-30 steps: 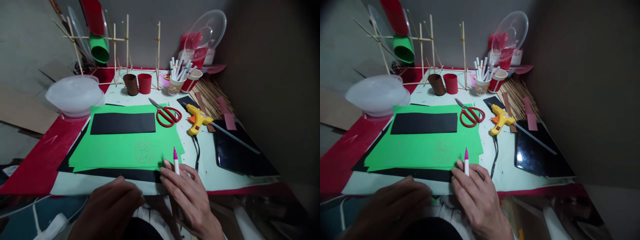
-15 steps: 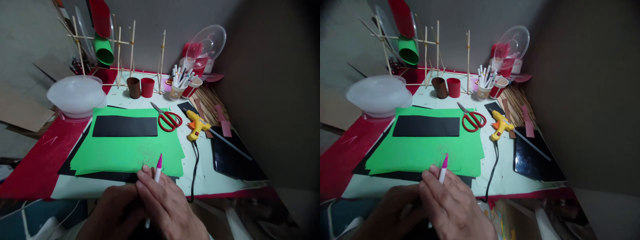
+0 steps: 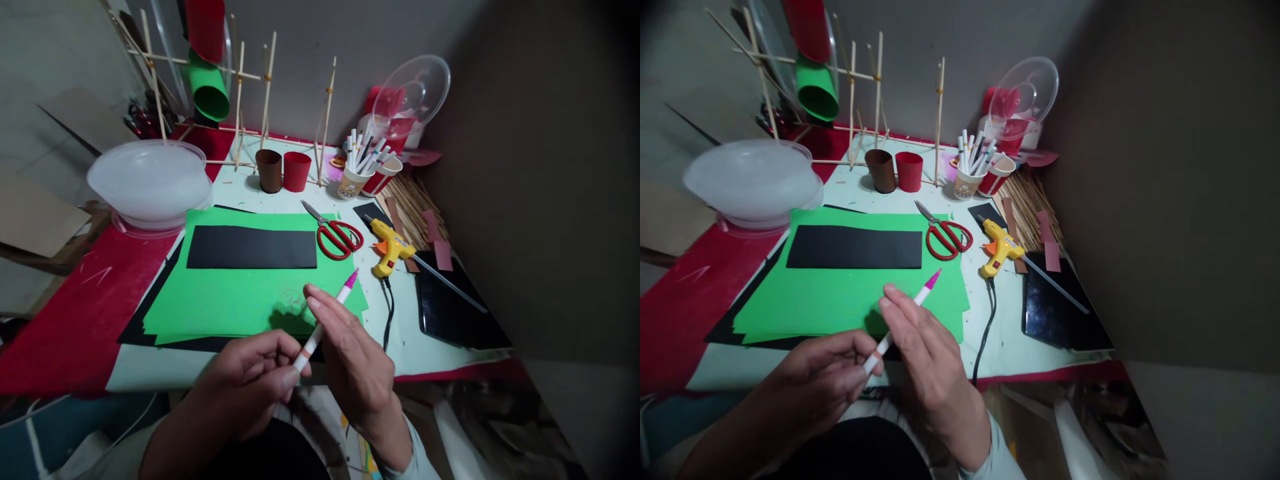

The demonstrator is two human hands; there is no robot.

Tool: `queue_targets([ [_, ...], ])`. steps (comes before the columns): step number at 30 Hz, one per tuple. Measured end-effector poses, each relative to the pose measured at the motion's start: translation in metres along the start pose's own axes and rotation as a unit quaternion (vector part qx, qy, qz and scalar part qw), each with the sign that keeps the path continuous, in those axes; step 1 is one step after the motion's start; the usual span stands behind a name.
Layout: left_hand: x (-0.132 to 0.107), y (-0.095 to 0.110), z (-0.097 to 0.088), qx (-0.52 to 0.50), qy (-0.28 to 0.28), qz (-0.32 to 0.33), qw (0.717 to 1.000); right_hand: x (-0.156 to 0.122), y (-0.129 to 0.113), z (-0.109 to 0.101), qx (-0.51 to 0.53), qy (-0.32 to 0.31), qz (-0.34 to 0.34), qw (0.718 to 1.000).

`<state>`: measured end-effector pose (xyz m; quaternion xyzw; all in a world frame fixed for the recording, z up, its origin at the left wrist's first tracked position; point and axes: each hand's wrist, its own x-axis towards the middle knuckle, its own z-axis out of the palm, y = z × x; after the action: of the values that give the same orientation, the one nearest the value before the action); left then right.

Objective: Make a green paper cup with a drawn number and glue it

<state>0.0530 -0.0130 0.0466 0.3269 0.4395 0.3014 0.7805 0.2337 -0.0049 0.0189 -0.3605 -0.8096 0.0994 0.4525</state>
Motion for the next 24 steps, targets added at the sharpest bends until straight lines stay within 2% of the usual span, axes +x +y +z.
queue_targets([
  [4,-0.003,0.006,0.006,0.023,0.047,0.001,0.999,0.004,0.002,-0.006,-0.004,0.035,-0.004,0.999],
  [7,-0.005,0.012,0.011,0.122,0.091,0.049,0.987,0.008,-0.001,-0.015,-0.043,0.016,-0.024,0.999],
  [10,-0.006,0.016,0.016,0.224,0.124,0.100,0.962,0.014,-0.002,-0.025,-0.083,-0.023,-0.050,0.995],
  [15,-0.004,0.018,0.021,0.300,0.100,0.137,0.939,0.024,0.003,-0.041,-0.118,-0.065,-0.133,0.982],
  [20,0.005,0.009,0.017,0.324,0.080,0.140,0.932,0.028,0.010,-0.050,-0.156,-0.082,-0.151,0.973],
  [24,0.018,-0.002,0.008,0.346,0.057,0.145,0.925,0.028,0.016,-0.047,-0.161,-0.074,-0.176,0.968],
])
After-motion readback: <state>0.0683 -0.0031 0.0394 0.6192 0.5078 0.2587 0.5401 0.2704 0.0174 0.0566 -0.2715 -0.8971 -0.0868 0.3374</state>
